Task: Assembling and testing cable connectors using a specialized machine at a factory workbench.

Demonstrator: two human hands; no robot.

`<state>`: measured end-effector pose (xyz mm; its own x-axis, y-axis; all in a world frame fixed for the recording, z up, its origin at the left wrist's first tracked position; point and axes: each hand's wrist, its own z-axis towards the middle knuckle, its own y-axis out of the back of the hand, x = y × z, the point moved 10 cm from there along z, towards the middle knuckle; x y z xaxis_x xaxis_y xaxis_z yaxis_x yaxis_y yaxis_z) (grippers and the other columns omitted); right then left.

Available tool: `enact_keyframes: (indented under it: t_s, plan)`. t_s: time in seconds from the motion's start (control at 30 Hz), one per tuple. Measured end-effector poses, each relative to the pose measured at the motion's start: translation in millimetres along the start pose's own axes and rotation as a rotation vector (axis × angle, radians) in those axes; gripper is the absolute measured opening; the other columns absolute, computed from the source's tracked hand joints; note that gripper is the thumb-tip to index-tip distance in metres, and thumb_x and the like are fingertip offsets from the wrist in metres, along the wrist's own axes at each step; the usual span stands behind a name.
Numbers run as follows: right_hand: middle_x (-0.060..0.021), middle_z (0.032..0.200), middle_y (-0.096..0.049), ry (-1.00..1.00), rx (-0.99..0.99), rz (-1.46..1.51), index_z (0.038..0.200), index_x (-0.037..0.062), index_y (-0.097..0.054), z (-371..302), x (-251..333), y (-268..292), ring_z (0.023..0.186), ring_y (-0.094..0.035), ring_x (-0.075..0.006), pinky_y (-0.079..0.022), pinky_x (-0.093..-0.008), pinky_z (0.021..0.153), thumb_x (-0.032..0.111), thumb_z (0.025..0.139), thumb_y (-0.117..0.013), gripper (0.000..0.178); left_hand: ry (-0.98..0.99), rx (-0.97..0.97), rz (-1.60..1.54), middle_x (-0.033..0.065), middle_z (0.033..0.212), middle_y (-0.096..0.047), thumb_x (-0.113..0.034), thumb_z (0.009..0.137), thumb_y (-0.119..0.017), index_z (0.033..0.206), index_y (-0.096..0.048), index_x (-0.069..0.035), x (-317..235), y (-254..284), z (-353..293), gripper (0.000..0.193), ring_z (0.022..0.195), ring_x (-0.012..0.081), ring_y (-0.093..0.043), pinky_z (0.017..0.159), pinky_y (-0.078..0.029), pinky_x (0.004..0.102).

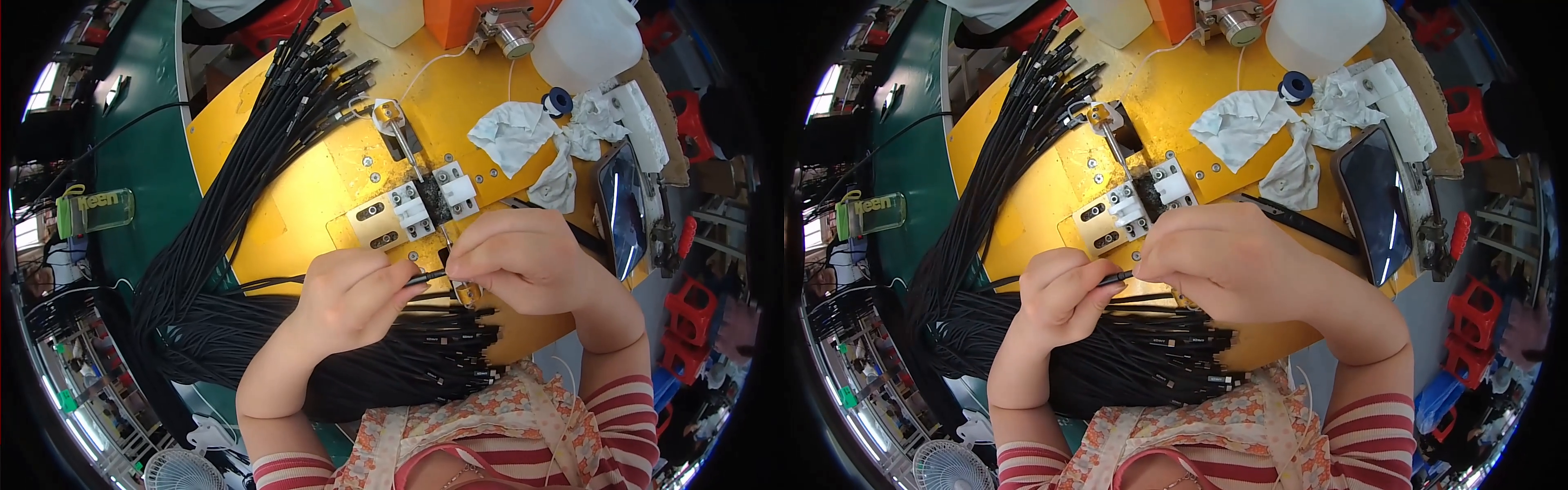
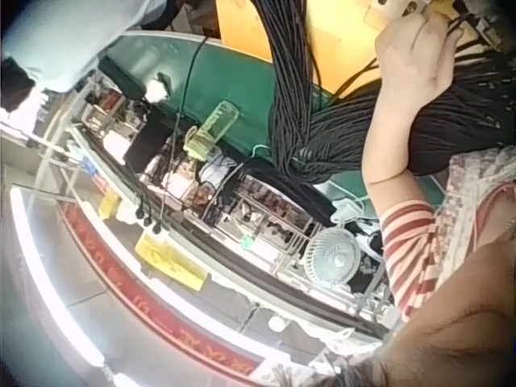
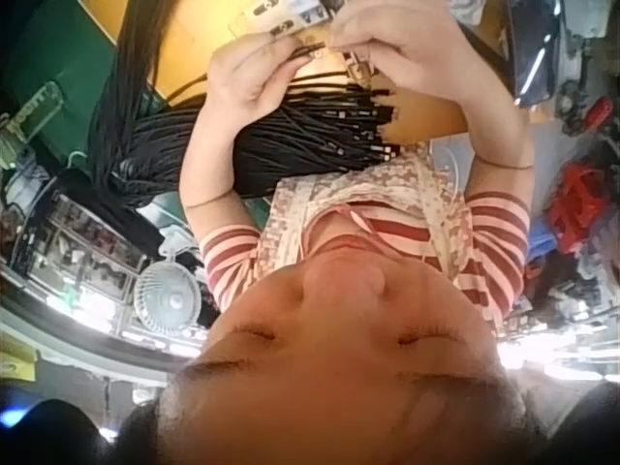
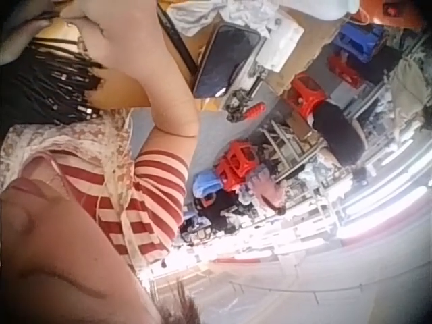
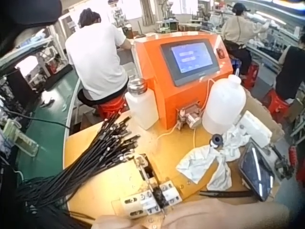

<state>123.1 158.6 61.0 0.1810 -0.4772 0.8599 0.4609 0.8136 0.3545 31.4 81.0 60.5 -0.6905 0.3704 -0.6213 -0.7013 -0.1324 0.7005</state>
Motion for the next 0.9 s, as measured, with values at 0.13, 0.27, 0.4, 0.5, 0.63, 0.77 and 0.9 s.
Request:
enact_keyframes:
  t_s: [0.13, 0.27, 0.4, 0.5, 0.63, 0.77, 0.9]
  plan:
    - [-0.0090, 0.086, -0.067, -0.017, 0.004, -0.013, 0.091, 0.0034, -0.067, 1.8, -3.6, -0.8, 0.079, -0.066, -0.0262, -0.053, -0.0333, 0.063, 0.004, 0.079, -0.071, 0.013, -0.028, -0.042, 0.013, 0.0076, 0.067, -0.056, -0.004, 0.070, -0.078, 0.089, -0.064, 0.000, 1.3, -0.8, -0.5, 0.024, 0.051, 0.0218, -0.055, 0.045, -0.043, 0.0318]
    - [-0.0087, 0.085, -0.067, 0.040, -0.018, -0.061, 0.092, 0.0042, -0.067, 2.8, -3.5, -0.6, 0.077, -0.066, -0.0260, -0.052, -0.0334, 0.064, 0.005, 0.079, -0.071, 0.013, 0.022, -0.029, 0.029, 0.0075, 0.070, -0.058, -0.005, 0.071, -0.079, 0.095, -0.066, 0.001, 8.3, -2.4, -0.8, 0.028, 0.055, 0.0214, -0.057, 0.049, -0.045, 0.0317]
    - [-0.0076, 0.086, -0.064, -0.077, -0.083, -0.168, 0.088, 0.0051, -0.067, 7.1, -29.9, 7.9, 0.078, -0.063, -0.0266, -0.050, -0.0353, 0.066, 0.006, 0.078, -0.071, 0.010, 0.063, -0.089, 0.176, 0.0079, 0.081, -0.060, -0.005, 0.072, -0.075, 0.106, -0.068, 0.000, 13.3, 2.4, 4.6, 0.035, 0.065, 0.0206, -0.058, 0.056, -0.048, 0.0314]
    - [-0.0075, 0.086, -0.061, -0.009, -0.119, -0.305, 0.085, 0.0035, -0.067, 11.7, -33.7, 10.7, 0.079, -0.061, -0.0255, -0.048, -0.0347, 0.068, 0.004, 0.076, -0.073, 0.011, 0.013, -0.053, 0.343, 0.0070, 0.091, -0.060, -0.003, 0.073, -0.069, 0.115, -0.068, -0.002, 15.1, -3.2, 0.2, 0.042, 0.072, 0.0203, -0.058, 0.064, -0.049, 0.0308]
    - [-0.0073, 0.085, -0.058, -0.036, -0.093, -0.378, 0.085, 0.0018, -0.067, 14.0, -37.1, 9.6, 0.079, -0.057, -0.0246, -0.045, -0.0350, 0.070, 0.001, 0.075, -0.073, 0.012, 0.048, 0.024, 0.425, 0.0058, 0.093, -0.058, -0.002, 0.073, -0.065, 0.117, -0.068, -0.005, 20.6, -12.4, 0.6, 0.044, 0.074, 0.0199, -0.057, 0.066, -0.050, 0.0303]
    - [-0.0076, 0.085, -0.058, -0.037, -0.081, -0.406, 0.088, 0.0016, -0.067, 11.6, -35.6, 8.2, 0.079, -0.057, -0.0250, -0.045, -0.0354, 0.071, 0.002, 0.076, -0.071, 0.012, 0.058, 0.050, 0.437, 0.0056, 0.093, -0.059, -0.003, 0.074, -0.065, 0.117, -0.068, -0.005, 23.3, -19.2, 2.3, 0.043, 0.078, 0.0198, -0.057, 0.068, -0.049, 0.0306]
    - [-0.0077, 0.086, -0.056, -0.023, -0.018, -0.516, 0.090, 0.0011, -0.067, 8.5, -28.0, 4.0, 0.081, -0.057, -0.0256, -0.046, -0.0362, 0.071, 0.003, 0.076, -0.068, 0.014, 0.079, 0.057, 0.459, 0.0053, 0.094, -0.059, -0.004, 0.075, -0.066, 0.118, -0.068, -0.006, 24.9, -18.6, 0.6, 0.043, 0.080, 0.0207, -0.057, 0.070, -0.049, 0.0314]
